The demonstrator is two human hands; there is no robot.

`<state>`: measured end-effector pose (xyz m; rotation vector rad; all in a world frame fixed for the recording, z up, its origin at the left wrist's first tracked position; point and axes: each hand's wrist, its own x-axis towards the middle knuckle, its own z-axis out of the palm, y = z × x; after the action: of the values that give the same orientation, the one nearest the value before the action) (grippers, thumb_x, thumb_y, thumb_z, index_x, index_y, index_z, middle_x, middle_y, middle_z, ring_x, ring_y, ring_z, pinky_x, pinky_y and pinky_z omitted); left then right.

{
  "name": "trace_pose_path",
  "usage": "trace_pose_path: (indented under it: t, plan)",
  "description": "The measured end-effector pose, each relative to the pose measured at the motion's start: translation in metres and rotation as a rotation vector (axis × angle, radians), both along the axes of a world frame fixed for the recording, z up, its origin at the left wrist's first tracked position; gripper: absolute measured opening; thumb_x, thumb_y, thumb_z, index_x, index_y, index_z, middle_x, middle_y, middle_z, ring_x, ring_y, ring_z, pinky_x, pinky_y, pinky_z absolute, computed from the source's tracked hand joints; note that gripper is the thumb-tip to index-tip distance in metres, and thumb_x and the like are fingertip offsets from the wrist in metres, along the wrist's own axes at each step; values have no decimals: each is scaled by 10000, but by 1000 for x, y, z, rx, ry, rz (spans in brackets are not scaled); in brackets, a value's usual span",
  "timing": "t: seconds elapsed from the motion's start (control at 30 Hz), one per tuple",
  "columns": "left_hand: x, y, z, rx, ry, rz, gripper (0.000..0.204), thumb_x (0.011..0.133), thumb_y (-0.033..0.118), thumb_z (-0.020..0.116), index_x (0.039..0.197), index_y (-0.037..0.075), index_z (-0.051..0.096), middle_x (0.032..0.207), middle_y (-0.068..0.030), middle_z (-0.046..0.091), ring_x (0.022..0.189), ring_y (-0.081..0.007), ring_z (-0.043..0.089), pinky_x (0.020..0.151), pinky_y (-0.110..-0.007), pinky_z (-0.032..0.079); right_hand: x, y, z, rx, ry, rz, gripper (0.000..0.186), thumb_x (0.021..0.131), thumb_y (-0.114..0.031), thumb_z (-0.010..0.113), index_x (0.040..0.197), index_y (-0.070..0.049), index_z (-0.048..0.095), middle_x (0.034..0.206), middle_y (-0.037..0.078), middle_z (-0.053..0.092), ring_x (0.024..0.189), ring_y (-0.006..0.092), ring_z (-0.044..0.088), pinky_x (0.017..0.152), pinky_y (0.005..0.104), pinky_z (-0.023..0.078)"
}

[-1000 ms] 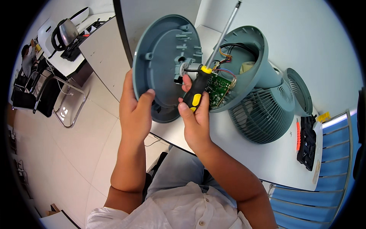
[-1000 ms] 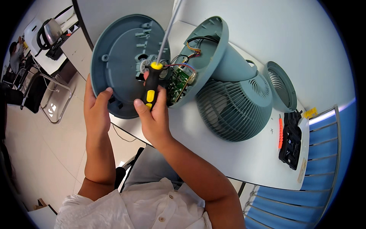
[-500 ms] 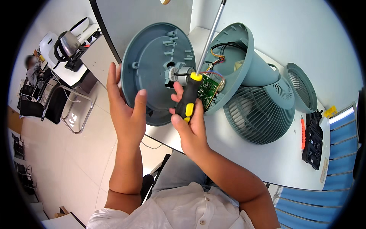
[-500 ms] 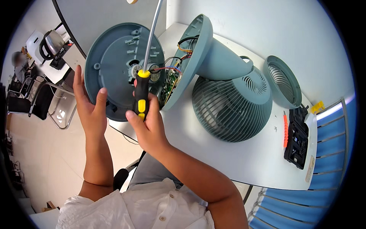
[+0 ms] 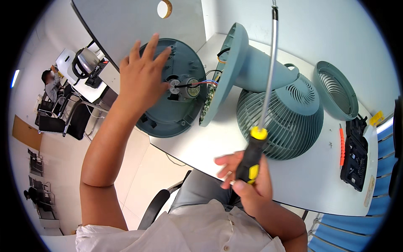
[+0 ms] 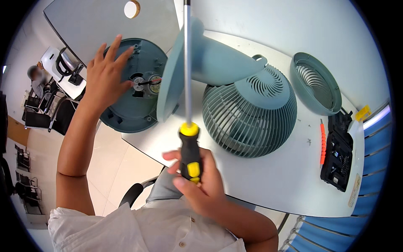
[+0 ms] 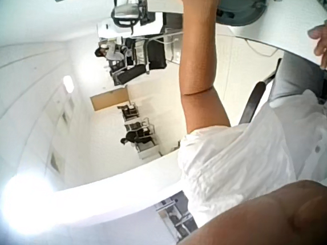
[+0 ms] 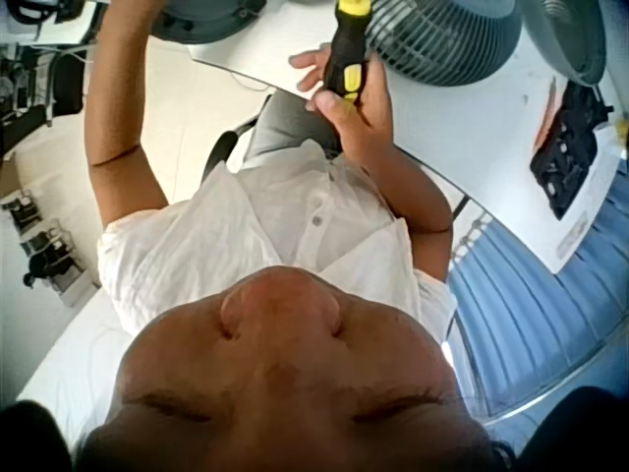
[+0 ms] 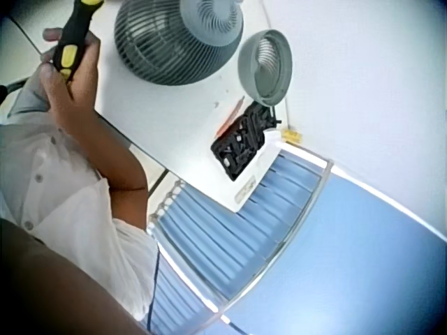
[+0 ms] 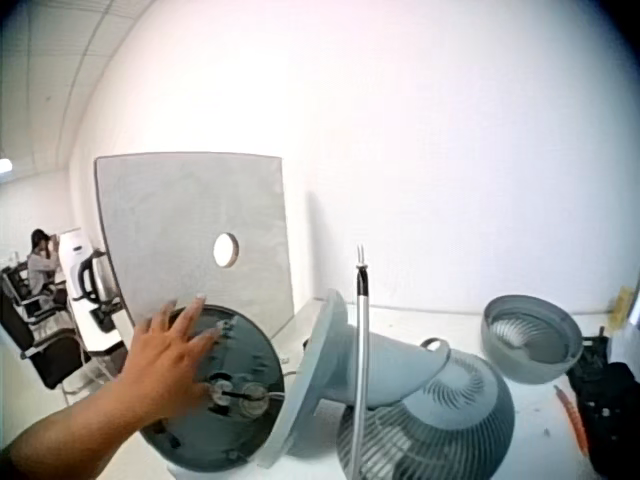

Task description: The person uses a screwdriver to remove screws from the base of a teal fan, exposing the internal motor and circuit board. They repeatedly loosen and tighten screws while manipulating the fan's internal components on a white desk.

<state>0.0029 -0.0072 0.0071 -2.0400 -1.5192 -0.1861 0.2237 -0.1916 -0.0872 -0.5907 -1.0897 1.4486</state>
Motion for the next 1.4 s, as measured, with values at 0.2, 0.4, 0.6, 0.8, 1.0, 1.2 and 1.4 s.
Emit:
trace_pose_path:
  t: [0.2, 0.4, 0.6, 0.8, 1.0, 1.2, 1.4]
  plan:
    - [-3, 4, -5, 2, 24, -1, 825, 671, 259, 886, 1417, 208, 539, 1602, -78, 331, 1450, -408, 306, 1128, -555, 305, 59, -27, -13, -67, -64, -251, 432, 869, -38, 594, 1241, 25, 383, 1156, 243, 611, 897, 159, 610, 804, 316, 519]
    - [5, 7, -9, 16, 35, 52, 799, 670, 263, 889, 1392, 203, 555, 1586, -77, 357, 1437, -409, 315, 1103, -578, 302, 86, -35, -25, -82, -87, -344, 484, 863, -73, 646, 1270, -14, 390, 1105, 221, 645, 870, 165, 631, 714, 278, 527]
    - [7, 6, -8, 3, 54, 88, 789, 663, 241, 890, 1378, 201, 560, 1577, -62, 370, 1422, -410, 330, 1096, -579, 302, 91, -37, -17, -312, -189, -468, 692, 799, -338, 789, 1302, 2, 458, 850, 102, 606, 688, 117, 563, 581, 231, 434]
    - [6, 9, -7, 3, 43, 49, 778, 652, 205, 880, 1366, 186, 570, 1560, -60, 397, 1413, -415, 338, 1099, -565, 302, 117, -37, -4, -283, -412, -632, 796, 766, -411, 815, 1310, 40, 448, 839, 57, 558, 658, 73, 518, 546, 186, 394]
    - [6, 11, -7, 9, 46, 51, 841, 598, 173, 887, 1377, 187, 569, 1566, -35, 402, 1417, -401, 344, 1115, -574, 283, 139, -34, 3, -194, -587, -693, 846, 815, -575, 747, 1310, 43, 449, 810, 49, 545, 617, 51, 487, 500, 178, 355]
    - [1, 11, -8, 8, 31, 22, 861, 583, 170, 889, 1381, 200, 567, 1569, -21, 406, 1419, -393, 347, 1121, -580, 283, 133, -27, 8, -247, -547, -626, 848, 786, -589, 770, 1278, 18, 440, 881, 76, 561, 684, 87, 532, 574, 214, 416]
    - [4, 9, -7, 6, 23, -5, 782, 643, 194, 882, 1359, 181, 567, 1542, -54, 411, 1394, -411, 346, 1077, -557, 317, 126, -12, 55, -72, -873, -545, 763, 794, -582, 747, 1226, 10, 534, 926, 85, 573, 758, 136, 558, 678, 282, 455]
